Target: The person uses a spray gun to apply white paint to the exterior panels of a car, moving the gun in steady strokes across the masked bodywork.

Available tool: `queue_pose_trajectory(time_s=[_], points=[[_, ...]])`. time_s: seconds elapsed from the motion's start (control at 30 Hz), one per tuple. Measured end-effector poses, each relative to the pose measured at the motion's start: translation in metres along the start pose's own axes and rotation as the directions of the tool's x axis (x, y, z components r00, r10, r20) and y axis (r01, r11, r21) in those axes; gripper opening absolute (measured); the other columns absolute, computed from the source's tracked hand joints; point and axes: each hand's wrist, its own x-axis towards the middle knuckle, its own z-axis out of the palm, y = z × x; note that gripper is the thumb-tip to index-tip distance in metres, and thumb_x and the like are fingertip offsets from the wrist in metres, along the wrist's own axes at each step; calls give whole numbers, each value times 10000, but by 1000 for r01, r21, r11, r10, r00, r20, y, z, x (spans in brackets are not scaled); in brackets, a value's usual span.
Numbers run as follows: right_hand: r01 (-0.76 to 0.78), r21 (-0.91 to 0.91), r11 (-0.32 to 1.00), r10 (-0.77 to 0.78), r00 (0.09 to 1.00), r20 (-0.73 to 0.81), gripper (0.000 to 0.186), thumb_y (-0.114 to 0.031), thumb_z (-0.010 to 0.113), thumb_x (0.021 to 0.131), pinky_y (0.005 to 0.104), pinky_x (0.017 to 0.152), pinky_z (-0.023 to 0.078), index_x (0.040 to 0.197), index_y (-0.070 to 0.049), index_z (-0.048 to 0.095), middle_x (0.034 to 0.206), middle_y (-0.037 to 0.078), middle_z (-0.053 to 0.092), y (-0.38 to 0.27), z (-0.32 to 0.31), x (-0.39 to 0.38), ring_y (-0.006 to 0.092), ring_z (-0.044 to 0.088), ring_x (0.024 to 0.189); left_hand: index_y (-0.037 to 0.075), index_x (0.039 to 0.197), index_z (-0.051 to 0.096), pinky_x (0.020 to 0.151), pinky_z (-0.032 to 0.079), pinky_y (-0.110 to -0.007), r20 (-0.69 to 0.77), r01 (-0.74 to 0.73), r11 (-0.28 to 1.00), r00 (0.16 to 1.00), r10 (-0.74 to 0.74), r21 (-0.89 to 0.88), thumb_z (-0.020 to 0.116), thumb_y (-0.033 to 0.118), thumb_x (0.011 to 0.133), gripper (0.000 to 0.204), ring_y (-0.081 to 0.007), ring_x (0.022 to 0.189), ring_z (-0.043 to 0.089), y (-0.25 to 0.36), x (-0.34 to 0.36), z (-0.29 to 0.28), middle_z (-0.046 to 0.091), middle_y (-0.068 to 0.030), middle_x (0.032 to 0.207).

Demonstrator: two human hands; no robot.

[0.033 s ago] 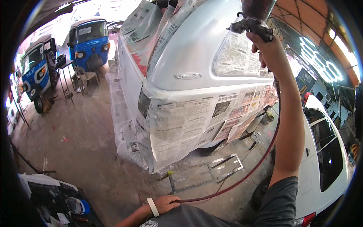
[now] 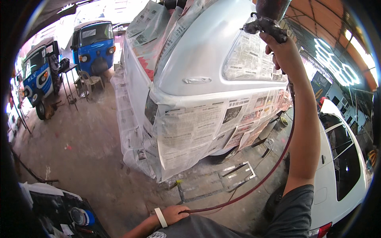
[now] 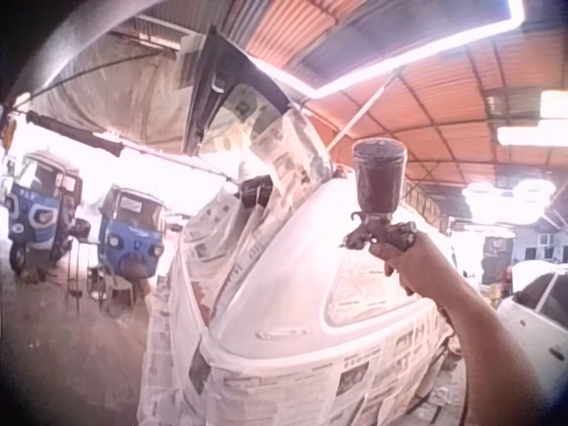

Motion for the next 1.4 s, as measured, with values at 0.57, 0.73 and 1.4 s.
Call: queue_pose_trajectory(time_s=[0.57,0.73,1.4], points=[[-51,256,965,-2,979,204,303,-313,738,924,256,427,396,963,-51,589,717,-1,592,24,20,-99,65,482,502,56,1243,621,951,477,-396,103,194,978,974,-201,69,547,318,1004,362,-308,1099,620,-8,23,2,660,-156,1189],[-275,338,900,116,899,423,281,-269,731,930,256,506,415,1031,-36,611,742,22,603,29,20,-132,71,503,589,73,1261,615,971,471,-395,102,237,968,964,-245,84,557,315,1001,360,-306,1111,620,-22,26,6,665,-147,1192],[-213,237,948,201,977,73,393,-299,773,890,399,677,511,1071,-7,583,817,222,676,27,88,-203,381,655,719,87,1215,657,966,489,-389,20,359,925,931,-364,121,609,318,963,345,-323,1107,645,-114,-11,13,695,-162,1170]])
